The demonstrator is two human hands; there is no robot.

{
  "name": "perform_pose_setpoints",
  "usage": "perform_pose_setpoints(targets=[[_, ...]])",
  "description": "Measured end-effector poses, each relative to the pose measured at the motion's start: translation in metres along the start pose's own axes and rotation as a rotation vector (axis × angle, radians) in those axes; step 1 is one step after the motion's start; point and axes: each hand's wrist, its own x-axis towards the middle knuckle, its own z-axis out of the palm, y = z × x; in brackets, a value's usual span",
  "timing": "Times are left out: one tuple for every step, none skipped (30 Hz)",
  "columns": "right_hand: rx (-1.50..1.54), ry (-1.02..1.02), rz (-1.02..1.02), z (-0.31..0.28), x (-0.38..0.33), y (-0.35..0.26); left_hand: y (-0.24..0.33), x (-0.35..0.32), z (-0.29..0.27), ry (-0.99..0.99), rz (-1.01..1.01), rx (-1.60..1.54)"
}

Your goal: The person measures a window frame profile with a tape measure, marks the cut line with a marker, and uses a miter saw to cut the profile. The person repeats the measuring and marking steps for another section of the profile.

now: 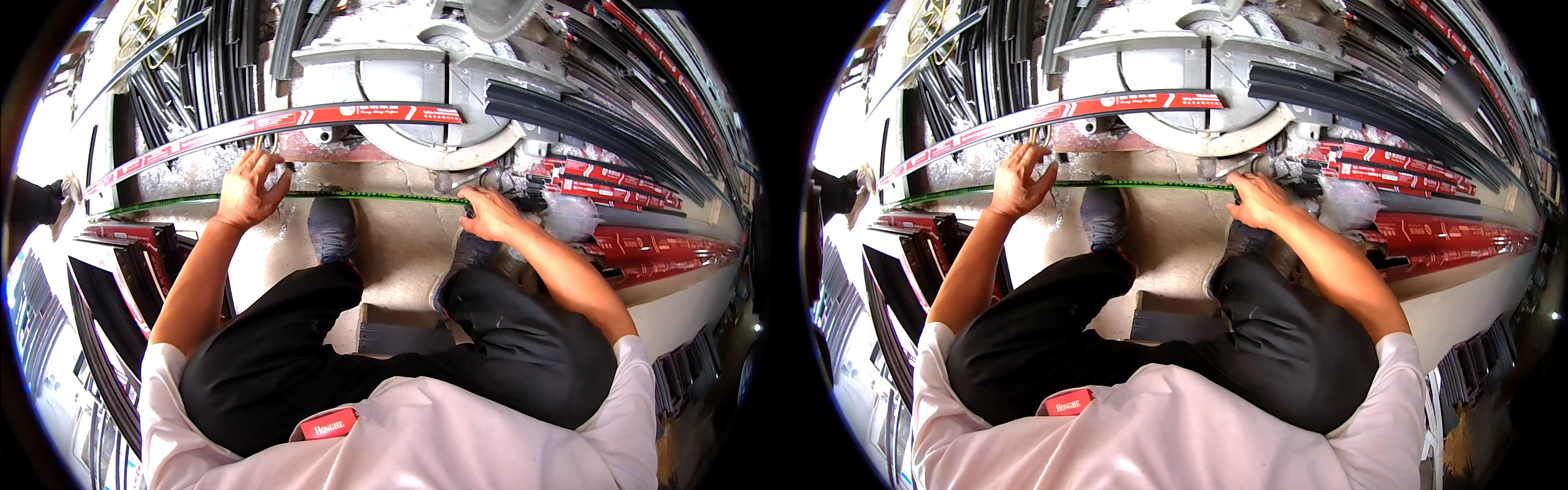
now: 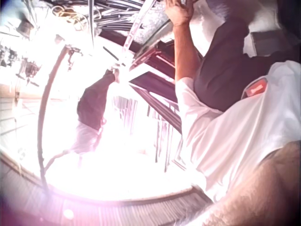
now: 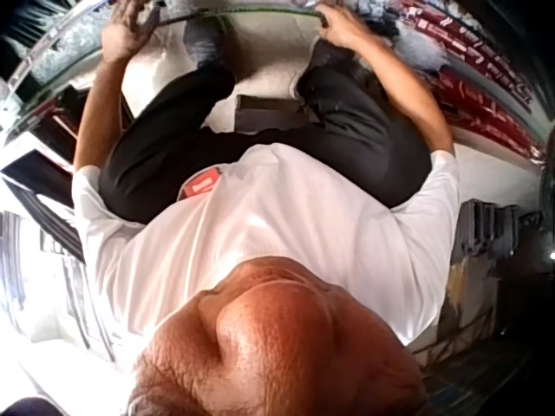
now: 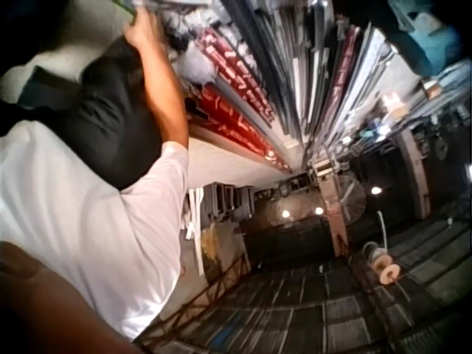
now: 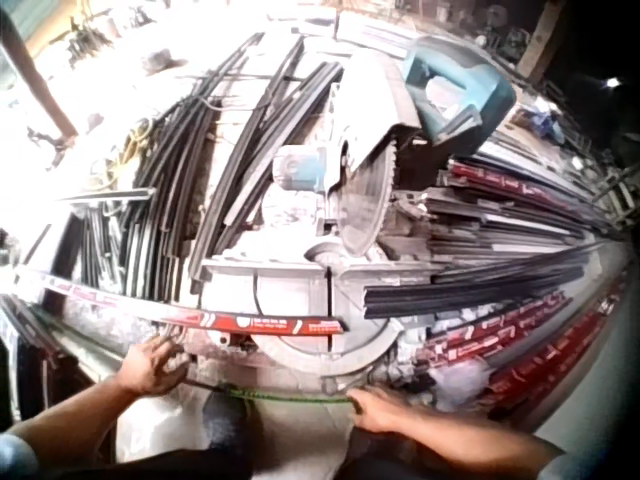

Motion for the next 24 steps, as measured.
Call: perform_pose_setpoints(targets=[[-0.013,-0.022,0.001,0.002,0.003,0.0,0.003,0.006,-0.006,0.114,0.054,0.036],[-0.037,-0.005,-0.009,0.005,0.004,0.002,0.004,0.011,-0.009,0.227,0.106,0.074],[-0.062,0.011,-0.038,0.01,0.007,0.004,-0.001,0.01,-0.013,0.21,0.03,0.077],[-0.083,0.032,-0.065,0.014,0.009,0.008,0.001,0.014,-0.014,0.216,-0.037,0.116],[-0.102,0.041,-0.093,0.017,0.01,0.013,0.0,0.022,-0.017,0.226,-0.044,0.133],[-0.12,0.051,-0.125,0.021,0.01,0.019,-0.004,0.03,-0.017,0.209,-0.049,0.125],[-0.123,0.062,-0.126,0.022,0.008,0.018,-0.008,0.037,-0.018,0.246,-0.009,0.127],[-0.125,0.07,-0.133,0.021,0.007,0.013,-0.018,0.038,-0.015,0.228,-0.015,0.156],[-0.122,0.07,-0.148,0.021,0.007,0.012,-0.026,0.04,-0.012,0.212,-0.02,0.193],[-0.12,0.071,-0.147,0.022,0.004,0.013,-0.03,0.044,-0.008,0.176,-0.031,0.188],[-0.125,0.068,-0.146,0.021,0.003,0.011,-0.035,0.045,-0.006,0.161,-0.044,0.236],[-0.131,0.059,-0.128,0.02,0.0,0.011,-0.031,0.05,-0.007,0.124,-0.071,0.245],[-0.132,0.045,-0.135,0.02,0.002,0.011,-0.036,0.051,-0.005,0.091,-0.094,0.288],[-0.138,0.039,-0.138,0.022,0.004,0.009,-0.043,0.051,-0.003,0.056,-0.115,0.329],[-0.148,0.028,-0.152,0.022,0.008,0.004,-0.051,0.045,-0.003,0.015,-0.138,0.348],[-0.157,0.025,-0.142,0.022,0.007,0.004,-0.053,0.049,-0.004,-0.022,-0.14,0.353],[-0.138,0.017,-0.149,0.023,0.009,0.006,-0.053,0.047,-0.005,0.023,-0.117,0.326],[-0.138,0.021,-0.143,0.022,0.007,0.005,-0.052,0.047,-0.004,0.009,-0.121,0.327],[-0.134,0.026,-0.136,0.021,0.006,0.004,-0.051,0.045,-0.004,-0.001,-0.135,0.335],[-0.127,0.033,-0.129,0.02,0.006,0.002,-0.052,0.043,-0.006,-0.012,-0.146,0.345],[-0.12,0.055,-0.14,0.02,0.005,0.002,-0.054,0.04,-0.005,-0.032,-0.147,0.35],[-0.116,0.059,-0.134,0.019,0.001,0.005,-0.052,0.039,-0.002,-0.009,-0.119,0.344],[-0.109,0.065,-0.127,0.018,0.002,0.007,-0.053,0.038,-0.002,0.008,-0.119,0.349],[-0.102,0.059,-0.127,0.019,0.005,0.007,-0.055,0.029,-0.001,0.016,-0.13,0.354]])
